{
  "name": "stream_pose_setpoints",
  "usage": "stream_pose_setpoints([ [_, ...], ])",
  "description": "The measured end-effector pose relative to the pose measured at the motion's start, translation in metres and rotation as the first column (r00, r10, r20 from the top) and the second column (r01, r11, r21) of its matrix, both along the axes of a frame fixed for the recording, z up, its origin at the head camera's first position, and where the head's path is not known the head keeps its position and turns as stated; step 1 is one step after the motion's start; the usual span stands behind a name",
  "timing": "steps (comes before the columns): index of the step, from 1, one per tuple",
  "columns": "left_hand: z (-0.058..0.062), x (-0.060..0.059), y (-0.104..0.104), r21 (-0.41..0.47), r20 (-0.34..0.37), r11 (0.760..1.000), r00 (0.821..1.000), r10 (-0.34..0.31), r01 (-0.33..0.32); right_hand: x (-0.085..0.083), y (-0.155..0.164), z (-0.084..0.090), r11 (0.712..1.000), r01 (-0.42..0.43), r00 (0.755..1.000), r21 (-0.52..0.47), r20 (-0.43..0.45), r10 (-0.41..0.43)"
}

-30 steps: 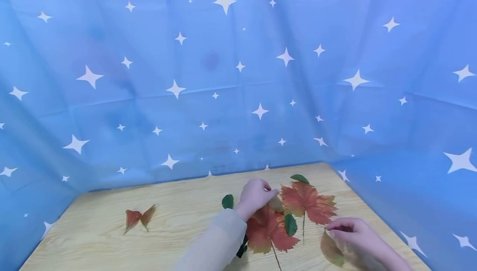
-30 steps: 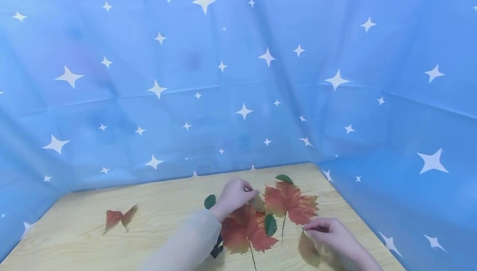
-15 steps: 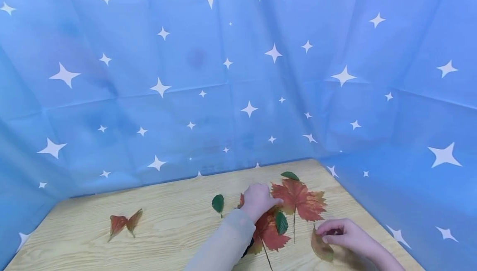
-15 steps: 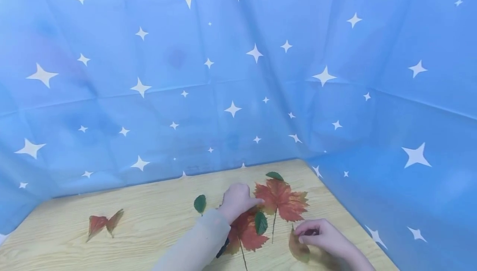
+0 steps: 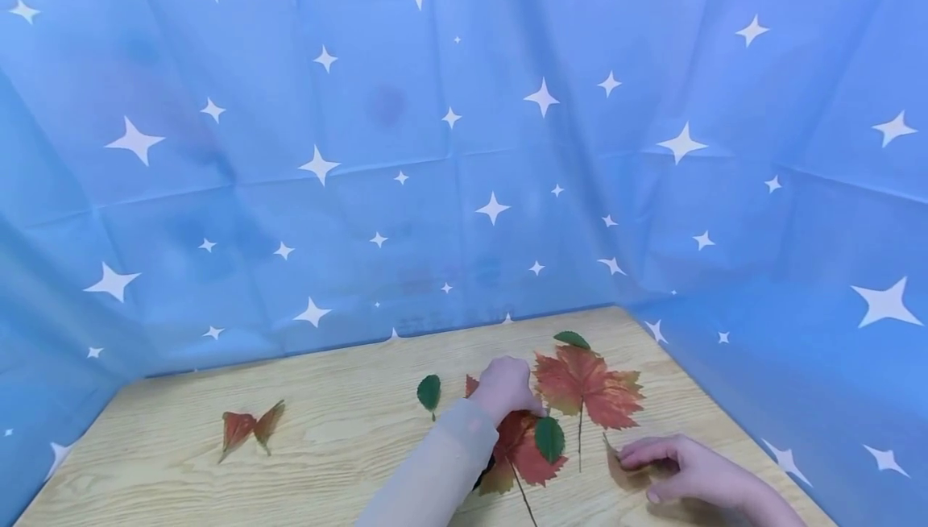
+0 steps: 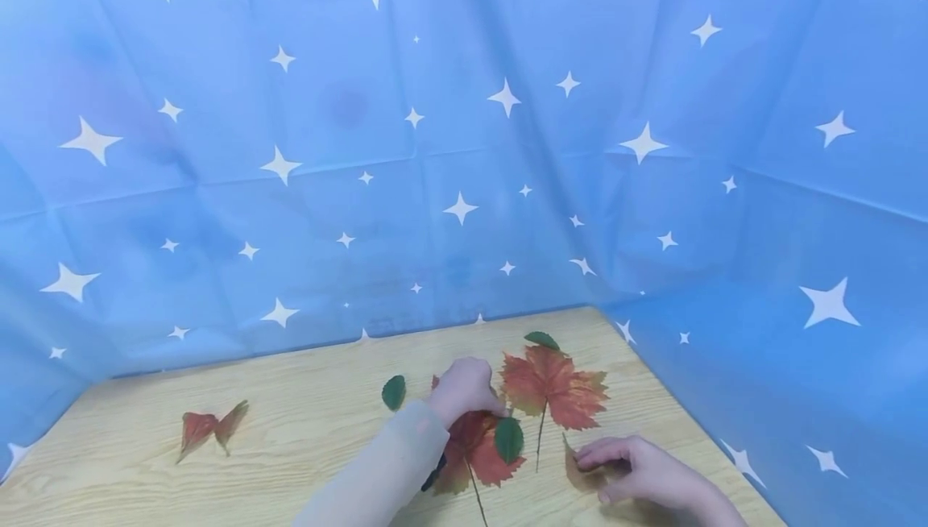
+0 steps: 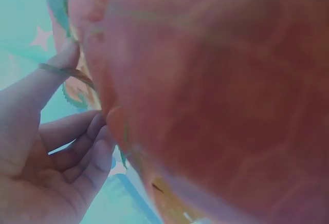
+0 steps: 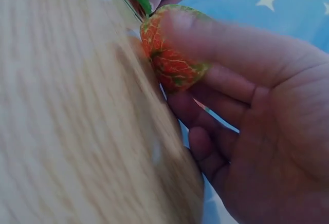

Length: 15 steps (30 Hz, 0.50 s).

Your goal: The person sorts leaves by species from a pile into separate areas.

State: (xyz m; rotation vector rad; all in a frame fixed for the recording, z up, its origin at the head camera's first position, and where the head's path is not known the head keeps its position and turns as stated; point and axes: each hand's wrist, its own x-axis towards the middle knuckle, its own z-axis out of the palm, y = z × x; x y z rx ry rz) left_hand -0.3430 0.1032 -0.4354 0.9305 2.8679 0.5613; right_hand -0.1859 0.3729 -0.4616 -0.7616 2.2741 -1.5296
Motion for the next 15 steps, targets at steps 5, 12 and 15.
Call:
stream_pose_setpoints([
  [5,0.007,-0.001,-0.002,-0.031,0.035,0.999,0.999,-0.012,0.013,-0.002,-0.002,-0.004,0.998,0.029,0.998,-0.048,0.061,-0.026],
  [12,0.009,-0.002,-0.004,-0.019,0.069,1.0,0.998,-0.008,0.01,-0.003,-0.007,-0.005,0.989,0.144,0.99,-0.03,0.011,-0.143],
  [15,0.01,-0.003,-0.005,-0.007,0.061,1.0,0.998,-0.016,0.016,-0.001,-0.011,-0.003,0.965,0.261,0.965,-0.024,-0.023,-0.262],
])
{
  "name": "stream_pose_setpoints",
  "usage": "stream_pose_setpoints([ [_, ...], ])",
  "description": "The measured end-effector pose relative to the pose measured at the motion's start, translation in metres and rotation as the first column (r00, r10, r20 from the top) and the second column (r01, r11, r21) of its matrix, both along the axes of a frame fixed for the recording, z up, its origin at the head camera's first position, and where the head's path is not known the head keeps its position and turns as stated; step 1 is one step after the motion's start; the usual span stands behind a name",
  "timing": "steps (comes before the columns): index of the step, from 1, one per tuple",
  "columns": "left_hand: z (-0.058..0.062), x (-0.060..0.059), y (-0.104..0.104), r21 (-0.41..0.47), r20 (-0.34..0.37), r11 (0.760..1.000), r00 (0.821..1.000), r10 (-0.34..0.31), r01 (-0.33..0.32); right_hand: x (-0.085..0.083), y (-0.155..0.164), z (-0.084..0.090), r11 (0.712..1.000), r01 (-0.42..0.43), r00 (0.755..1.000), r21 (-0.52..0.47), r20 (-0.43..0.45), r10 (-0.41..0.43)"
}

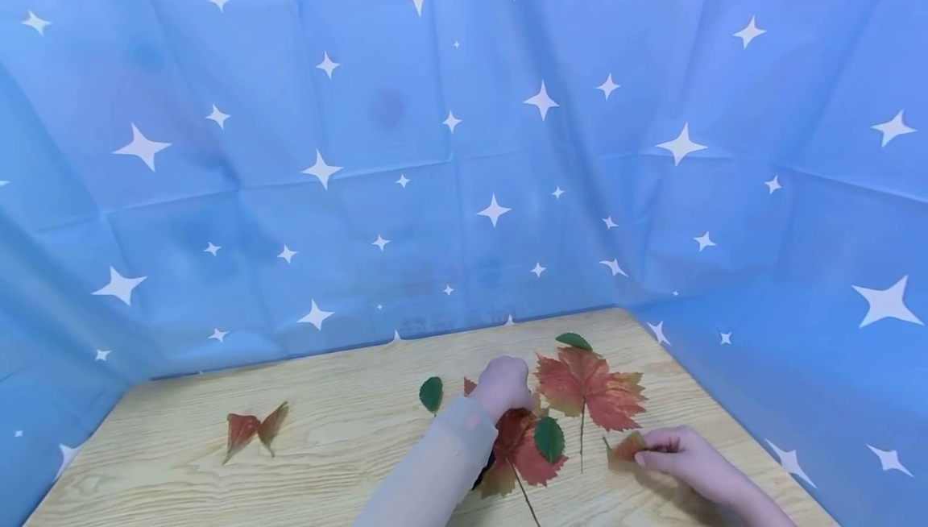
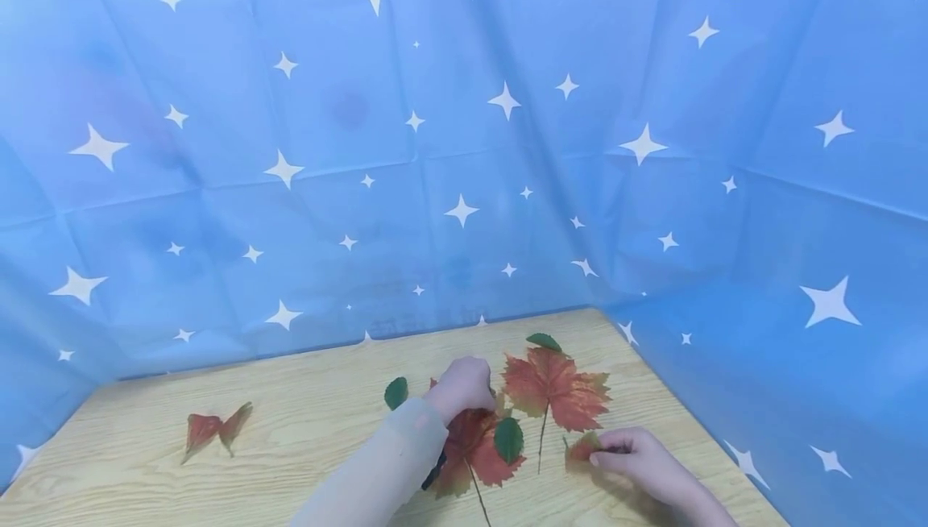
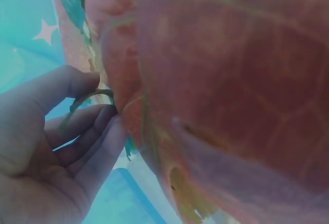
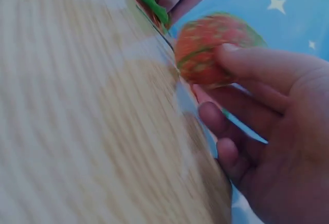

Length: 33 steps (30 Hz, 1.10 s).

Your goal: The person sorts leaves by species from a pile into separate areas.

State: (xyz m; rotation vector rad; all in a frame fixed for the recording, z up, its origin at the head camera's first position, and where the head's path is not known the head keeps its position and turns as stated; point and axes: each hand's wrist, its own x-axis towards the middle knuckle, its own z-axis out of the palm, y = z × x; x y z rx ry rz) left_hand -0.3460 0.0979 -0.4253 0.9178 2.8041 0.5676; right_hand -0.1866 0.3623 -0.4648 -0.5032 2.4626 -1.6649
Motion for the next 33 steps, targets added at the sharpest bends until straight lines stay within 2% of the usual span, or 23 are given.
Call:
stream_pose_setpoints([
  [2,0.001,0.0,-0.001,0.0,-0.001,1.0,1.0,-0.003,0.003,0.0,-0.003,0.0,0.996,0.079,0.997,-0.037,0.001,-0.079],
  [4,0.002,0.0,-0.003,0.004,-0.001,1.0,1.0,-0.005,0.005,0.0,-0.006,-0.002,0.983,0.103,0.995,-0.151,0.022,-0.101],
  [5,0.003,-0.001,-0.003,0.002,0.004,1.0,1.0,-0.004,0.004,-0.001,-0.007,-0.003,0.967,0.098,0.995,-0.237,0.056,-0.087],
  [7,0.004,-0.001,-0.005,0.006,0.012,1.0,1.0,-0.013,0.013,-0.003,-0.009,-0.005,0.915,0.07,0.992,-0.396,0.123,-0.023],
  [9,0.005,-0.002,-0.007,0.017,0.023,0.999,0.999,-0.028,0.028,-0.003,-0.012,-0.007,0.862,0.071,0.982,-0.501,0.187,0.028],
  [10,0.006,-0.003,-0.008,0.027,0.02,0.999,0.999,-0.033,0.032,-0.003,-0.013,-0.007,0.852,0.09,0.976,-0.516,0.217,0.029],
  [12,0.008,-0.004,-0.011,0.05,0.018,0.998,0.999,-0.041,0.04,-0.004,-0.014,-0.006,0.852,0.151,0.961,-0.501,0.275,-0.008],
  [15,0.011,-0.008,-0.016,0.096,0.028,0.995,0.999,-0.038,0.035,-0.004,-0.017,-0.005,0.863,0.268,0.932,-0.428,0.343,-0.119],
  [20,0.015,-0.014,-0.029,0.239,0.156,0.971,0.986,-0.058,0.019,-0.008,-0.025,-0.004,0.857,0.394,0.887,-0.331,0.382,-0.26],
  [22,0.015,-0.016,-0.035,0.298,0.211,0.954,0.974,-0.084,0.018,-0.011,-0.028,-0.004,0.859,0.413,0.882,-0.302,0.365,-0.296],
  [26,0.015,-0.022,-0.047,0.382,0.269,0.924,0.953,-0.14,0.028,-0.021,-0.036,-0.006,0.857,0.455,0.875,-0.242,0.297,-0.381],
  [29,0.014,-0.024,-0.053,0.428,0.281,0.903,0.944,-0.169,0.035,-0.026,-0.038,-0.008,0.865,0.456,0.881,-0.21,0.246,-0.405],
  [33,0.014,-0.024,-0.057,0.488,0.314,0.873,0.93,-0.193,0.017,-0.029,-0.036,-0.007,0.88,0.438,0.89,-0.183,0.223,-0.397],
])
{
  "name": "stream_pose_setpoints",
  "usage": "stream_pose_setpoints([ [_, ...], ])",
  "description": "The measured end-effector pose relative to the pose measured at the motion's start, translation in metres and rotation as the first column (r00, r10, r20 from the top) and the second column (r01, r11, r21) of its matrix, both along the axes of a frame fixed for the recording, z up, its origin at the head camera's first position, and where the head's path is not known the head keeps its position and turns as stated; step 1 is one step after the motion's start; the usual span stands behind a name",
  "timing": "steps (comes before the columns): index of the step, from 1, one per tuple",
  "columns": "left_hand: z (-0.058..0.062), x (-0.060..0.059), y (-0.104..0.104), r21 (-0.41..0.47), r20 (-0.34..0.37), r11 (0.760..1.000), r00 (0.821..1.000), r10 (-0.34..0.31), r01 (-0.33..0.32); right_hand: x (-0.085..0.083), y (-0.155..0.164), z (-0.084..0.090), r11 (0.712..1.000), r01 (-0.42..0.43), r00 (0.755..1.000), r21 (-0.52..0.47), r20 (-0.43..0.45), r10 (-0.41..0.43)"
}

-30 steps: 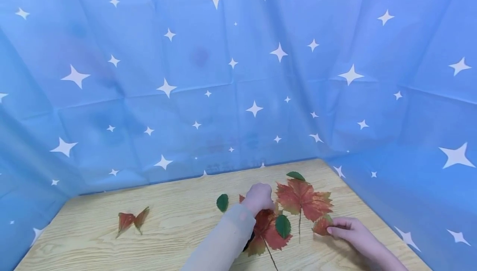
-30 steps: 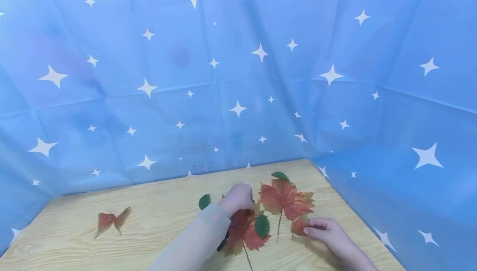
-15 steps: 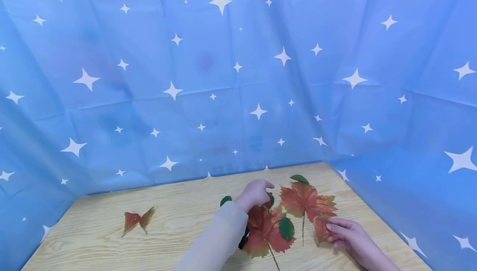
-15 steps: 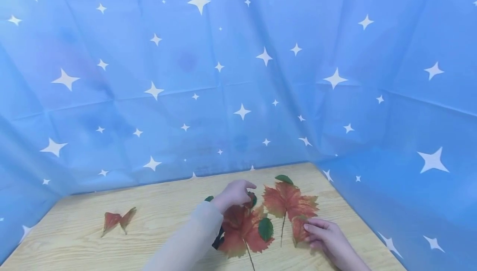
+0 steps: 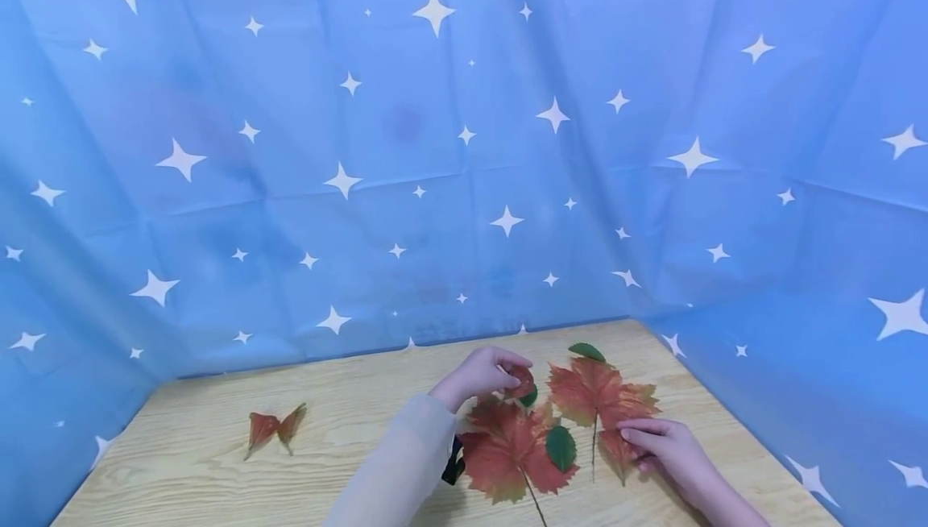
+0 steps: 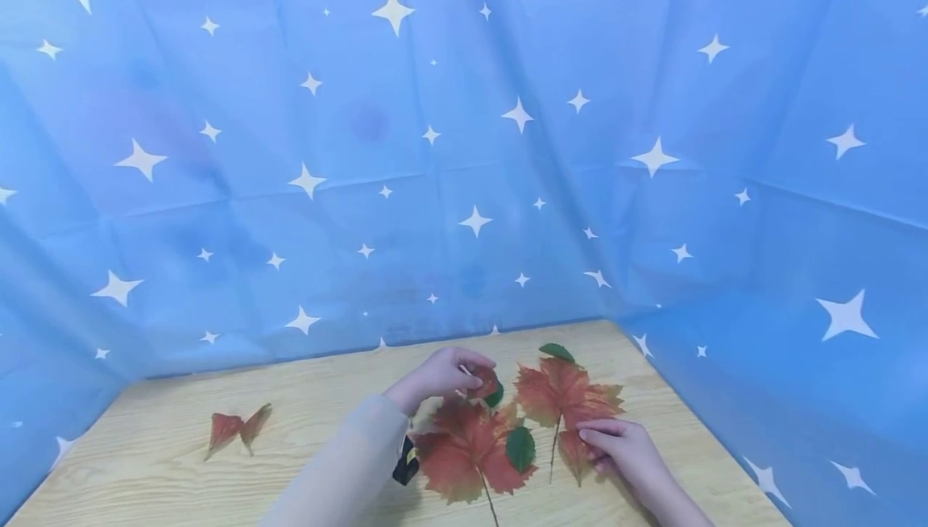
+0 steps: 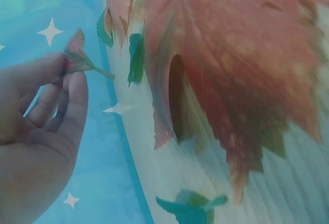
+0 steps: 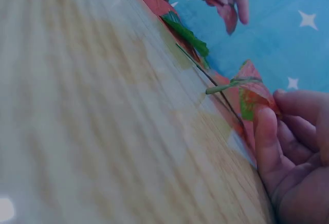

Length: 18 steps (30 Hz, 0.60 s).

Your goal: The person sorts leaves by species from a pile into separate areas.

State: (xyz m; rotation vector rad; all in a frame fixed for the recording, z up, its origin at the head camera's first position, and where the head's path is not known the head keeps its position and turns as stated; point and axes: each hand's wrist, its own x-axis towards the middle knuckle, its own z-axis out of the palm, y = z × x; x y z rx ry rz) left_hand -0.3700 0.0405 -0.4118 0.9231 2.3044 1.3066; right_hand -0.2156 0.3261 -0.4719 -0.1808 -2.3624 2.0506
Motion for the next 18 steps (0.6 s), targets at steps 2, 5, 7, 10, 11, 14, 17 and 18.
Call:
stream_pose_setpoints([
  [2,0.0,0.001,-0.002,0.021,0.022,1.0,1.0,0.003,-0.003,0.0,0.001,0.0,1.0,-0.009,1.0,0.013,0.008,0.009],
  [5,0.003,0.003,-0.006,0.025,0.032,1.0,0.999,0.012,-0.013,0.0,0.004,0.001,0.999,-0.029,0.999,0.045,0.021,0.028],
  [7,0.004,0.005,-0.009,0.027,0.025,0.999,1.0,0.018,-0.019,0.0,0.005,0.001,0.997,-0.053,0.998,0.062,0.028,0.051],
  [10,0.005,0.006,-0.012,0.031,0.027,0.999,0.999,0.027,-0.027,-0.002,0.005,0.002,0.994,-0.076,0.997,0.083,0.033,0.074],
  [11,0.005,0.006,-0.013,0.034,0.025,0.999,0.999,0.029,-0.029,-0.002,0.005,0.002,0.993,-0.081,0.996,0.087,0.033,0.079],
  [14,0.004,0.006,-0.016,0.03,0.015,0.999,0.999,0.034,-0.034,-0.003,0.003,0.001,0.992,-0.083,0.996,0.093,0.034,0.081],
  [17,0.003,0.006,-0.019,0.018,-0.007,0.999,0.999,0.046,-0.046,-0.003,0.002,-0.001,0.991,-0.088,0.996,0.096,0.035,0.085],
  [18,0.003,0.006,-0.02,0.017,-0.009,0.999,0.999,0.05,-0.05,-0.003,0.002,-0.002,0.991,-0.09,0.995,0.096,0.039,0.087],
])
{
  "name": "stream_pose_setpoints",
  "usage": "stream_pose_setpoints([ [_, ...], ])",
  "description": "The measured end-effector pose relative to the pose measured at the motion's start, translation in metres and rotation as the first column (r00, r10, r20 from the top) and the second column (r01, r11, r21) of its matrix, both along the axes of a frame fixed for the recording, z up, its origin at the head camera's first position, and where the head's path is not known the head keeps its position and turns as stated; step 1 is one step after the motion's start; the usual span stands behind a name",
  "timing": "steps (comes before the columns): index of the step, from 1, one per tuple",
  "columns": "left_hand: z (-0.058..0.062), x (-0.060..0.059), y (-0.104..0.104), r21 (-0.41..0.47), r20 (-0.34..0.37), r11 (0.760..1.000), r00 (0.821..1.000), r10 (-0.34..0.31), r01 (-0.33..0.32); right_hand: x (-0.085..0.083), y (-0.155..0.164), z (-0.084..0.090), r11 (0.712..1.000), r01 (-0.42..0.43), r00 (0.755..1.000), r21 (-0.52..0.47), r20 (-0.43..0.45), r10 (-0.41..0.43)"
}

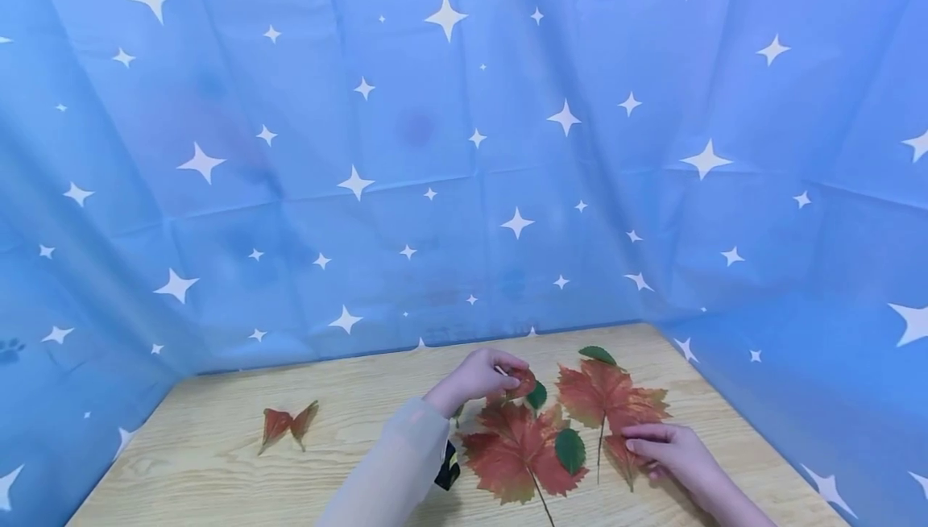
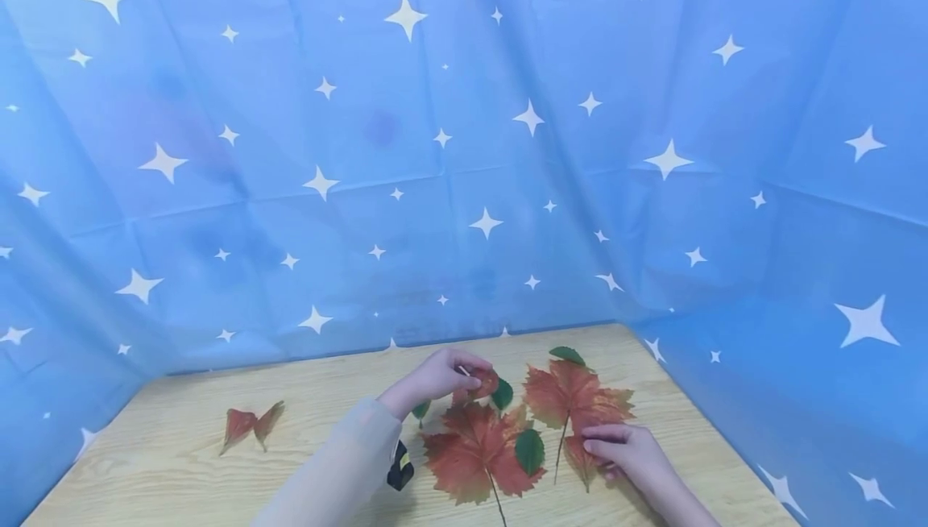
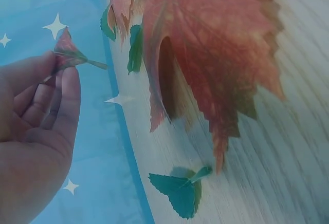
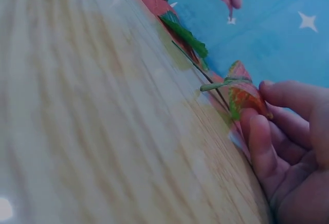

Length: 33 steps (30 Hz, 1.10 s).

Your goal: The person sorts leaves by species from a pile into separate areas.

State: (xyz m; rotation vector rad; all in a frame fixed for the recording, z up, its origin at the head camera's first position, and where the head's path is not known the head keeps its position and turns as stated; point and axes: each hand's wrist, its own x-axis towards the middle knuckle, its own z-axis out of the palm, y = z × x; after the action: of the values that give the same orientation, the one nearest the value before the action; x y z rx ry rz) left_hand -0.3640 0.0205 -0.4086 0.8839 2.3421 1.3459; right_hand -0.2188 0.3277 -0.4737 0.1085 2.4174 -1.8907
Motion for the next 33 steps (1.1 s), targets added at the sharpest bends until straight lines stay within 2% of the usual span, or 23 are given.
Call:
stream_pose_setpoints([
  [5,0.0,0.001,-0.007,0.013,-0.008,1.0,1.0,0.021,-0.021,0.0,-0.002,-0.002,1.0,-0.017,1.0,0.004,0.012,0.017],
  [10,0.004,0.002,-0.014,0.059,-0.002,0.998,1.0,0.01,-0.01,0.002,-0.001,-0.001,1.0,-0.01,1.0,0.013,0.022,0.01],
  [15,0.005,-0.002,-0.026,0.066,-0.028,0.998,1.0,0.011,-0.009,0.001,-0.001,0.0,0.999,0.002,1.0,0.043,0.026,-0.003],
  [27,0.001,-0.009,-0.079,0.039,-0.057,0.997,0.996,0.074,-0.071,0.002,0.002,0.0,0.999,-0.035,0.998,0.018,0.049,0.034],
  [33,-0.001,-0.01,-0.105,0.039,-0.046,0.994,0.994,0.1,-0.099,0.001,0.002,0.002,0.998,-0.05,0.998,0.028,0.043,0.049],
])
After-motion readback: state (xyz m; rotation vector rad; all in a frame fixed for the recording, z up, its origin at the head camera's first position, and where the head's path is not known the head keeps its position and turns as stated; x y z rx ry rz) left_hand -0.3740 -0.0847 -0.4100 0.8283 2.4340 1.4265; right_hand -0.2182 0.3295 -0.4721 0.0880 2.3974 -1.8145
